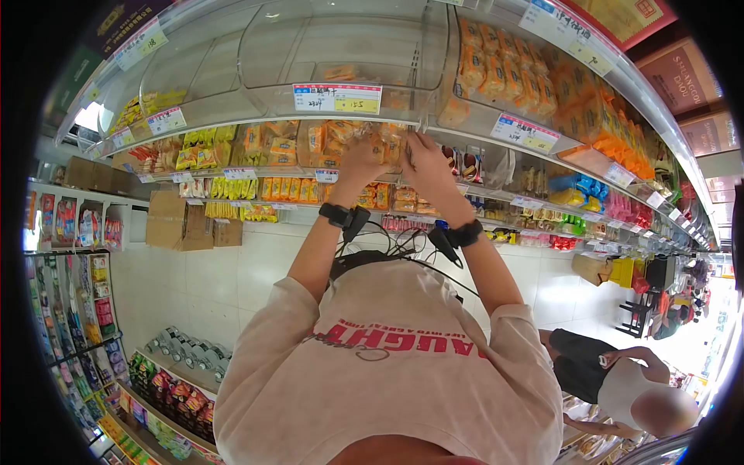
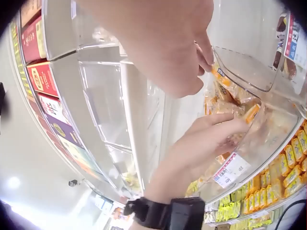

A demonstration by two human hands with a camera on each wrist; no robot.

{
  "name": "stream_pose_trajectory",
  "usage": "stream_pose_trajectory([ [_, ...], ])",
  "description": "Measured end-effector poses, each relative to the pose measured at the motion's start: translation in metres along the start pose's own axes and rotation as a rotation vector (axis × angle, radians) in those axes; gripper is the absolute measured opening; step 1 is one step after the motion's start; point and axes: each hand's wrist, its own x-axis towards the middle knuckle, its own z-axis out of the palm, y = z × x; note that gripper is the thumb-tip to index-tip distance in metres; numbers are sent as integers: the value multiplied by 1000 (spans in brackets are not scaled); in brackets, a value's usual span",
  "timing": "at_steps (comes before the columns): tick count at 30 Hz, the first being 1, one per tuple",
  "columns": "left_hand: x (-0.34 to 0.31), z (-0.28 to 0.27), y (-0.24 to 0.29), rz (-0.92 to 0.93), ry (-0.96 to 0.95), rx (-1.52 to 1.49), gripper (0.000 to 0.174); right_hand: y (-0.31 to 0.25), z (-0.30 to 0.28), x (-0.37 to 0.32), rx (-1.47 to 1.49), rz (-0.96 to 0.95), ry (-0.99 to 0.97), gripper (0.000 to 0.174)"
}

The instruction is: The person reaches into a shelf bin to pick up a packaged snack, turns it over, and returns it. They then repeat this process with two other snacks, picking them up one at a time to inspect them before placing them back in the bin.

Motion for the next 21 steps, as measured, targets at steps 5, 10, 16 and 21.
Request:
stream_pose_trajectory([
  [5,-3,-6,-33,-63,-40,-295,68,14,28,42,-227,159,-435,48],
  [10,-31,-55,-15,-161,29,-575,63,63,73,35,-394,61,-281,66],
  [16,-45,-65,-20,-84,194,-669,63,75,88,33,-425,34,-122,73],
  [21,-38,-57,-36,-44,137,-526,59,59,84,43,-593,194,-525,68],
])
